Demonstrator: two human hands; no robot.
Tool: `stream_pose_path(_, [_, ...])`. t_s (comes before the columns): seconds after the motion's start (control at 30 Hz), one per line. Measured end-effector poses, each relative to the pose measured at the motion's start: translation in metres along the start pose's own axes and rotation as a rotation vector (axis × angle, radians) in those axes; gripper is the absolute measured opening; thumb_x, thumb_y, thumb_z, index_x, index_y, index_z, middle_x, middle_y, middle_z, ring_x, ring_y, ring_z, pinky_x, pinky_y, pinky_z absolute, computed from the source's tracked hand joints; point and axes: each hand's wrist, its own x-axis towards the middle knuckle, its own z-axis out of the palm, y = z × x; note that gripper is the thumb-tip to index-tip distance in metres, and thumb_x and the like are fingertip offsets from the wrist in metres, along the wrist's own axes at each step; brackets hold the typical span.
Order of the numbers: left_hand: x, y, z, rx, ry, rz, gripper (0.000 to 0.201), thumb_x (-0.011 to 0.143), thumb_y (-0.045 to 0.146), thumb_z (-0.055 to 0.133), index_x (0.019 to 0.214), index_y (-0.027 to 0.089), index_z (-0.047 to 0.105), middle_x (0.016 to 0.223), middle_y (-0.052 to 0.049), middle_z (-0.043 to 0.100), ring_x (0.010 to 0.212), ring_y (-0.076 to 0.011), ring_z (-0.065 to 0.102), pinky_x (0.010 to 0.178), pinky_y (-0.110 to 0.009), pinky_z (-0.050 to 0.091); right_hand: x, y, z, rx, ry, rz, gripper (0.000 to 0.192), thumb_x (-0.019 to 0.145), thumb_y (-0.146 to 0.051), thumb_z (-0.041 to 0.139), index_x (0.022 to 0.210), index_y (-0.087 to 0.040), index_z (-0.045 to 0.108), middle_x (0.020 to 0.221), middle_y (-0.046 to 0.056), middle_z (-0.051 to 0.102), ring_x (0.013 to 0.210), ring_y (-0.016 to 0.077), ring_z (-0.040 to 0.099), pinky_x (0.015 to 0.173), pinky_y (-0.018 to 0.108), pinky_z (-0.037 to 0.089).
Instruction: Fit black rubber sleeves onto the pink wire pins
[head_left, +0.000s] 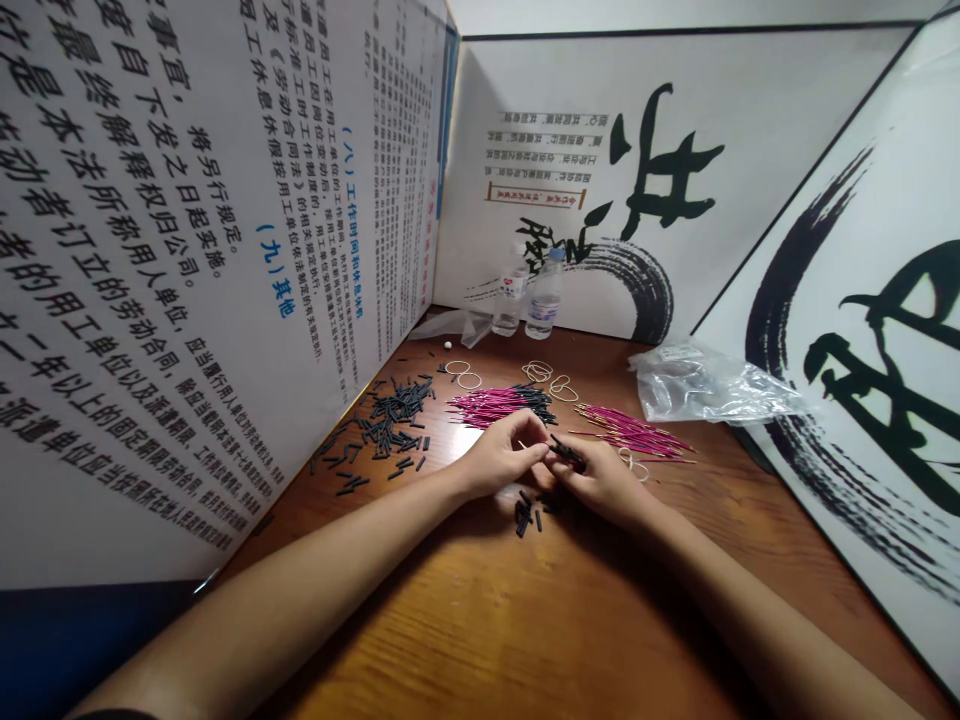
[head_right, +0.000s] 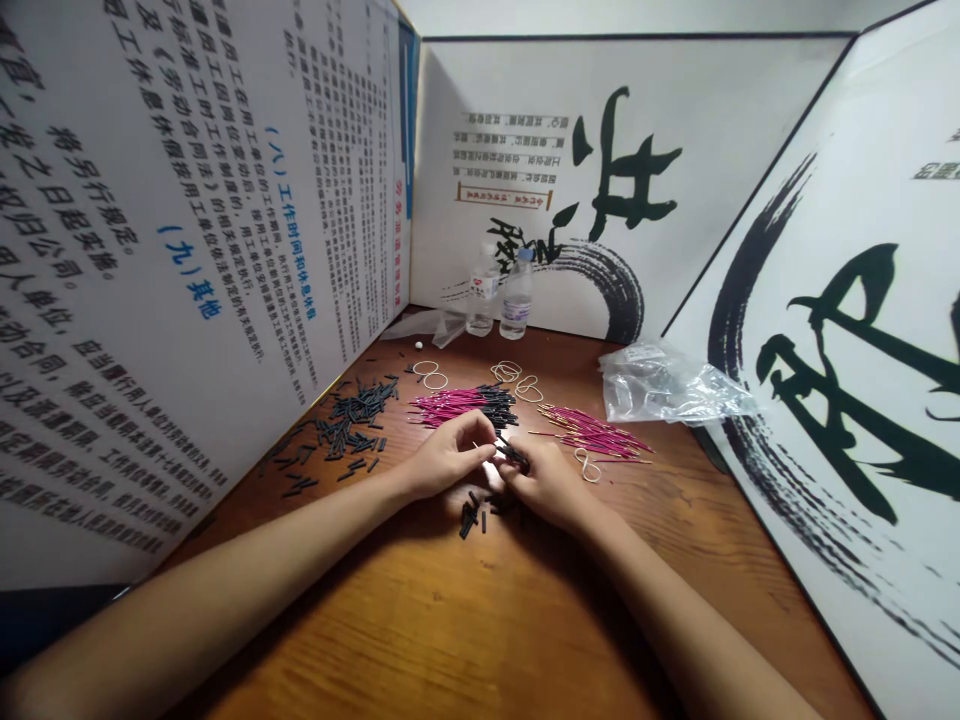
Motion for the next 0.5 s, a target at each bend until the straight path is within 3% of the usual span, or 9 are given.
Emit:
stream_pose_path(0.1, [-0.003,0.002,0.001,0.075,-0.057,0.045,0.017,0.080,0.019,0.057,0.096,0.016,0.049,0.084,0.000,0.053,0.070,-0.0101,0.050,0.065,-0.022,0.041,-0.001,0.002,0.000,-0.039,-0.036,0.020,0.014,0.079,-0.017,0.051,0.086,-0.018,0.062,0.074,0.001,0.065,0.066,0.0140,0.054,0.062,0.023,0.041])
stream_pose_path(0.27, [-0.010,0.007,0.005,0.295,-0.172,0.142,0.031,0.080,0.017,0.057,0.110,0.018,0.049,0.097,-0.002,0.054,0.075,-0.0114,0.051,0.066,-0.022,0.044,-0.002,0.003,0.002,-0.061,-0.042,0.039,0.037,0.069,-0.009,0.052,0.102,-0.020,0.063,0.085,0.003,0.071,0.072,0.0173,0.062,0.065,0.024,0.042])
stream_pose_path(0.5, [-0.011,0.008,0.006,0.529,-0.200,0.218,0.026,0.084,0.026,0.058,0.109,0.020,0.055,0.102,-0.004,0.051,0.085,-0.0143,0.053,0.075,-0.025,0.047,-0.002,-0.004,0.001,-0.050,-0.051,-0.008,0.044,0.063,-0.002,0.049,0.098,-0.023,0.066,0.083,0.000,0.071,0.071,0.0151,0.061,0.065,0.023,0.041])
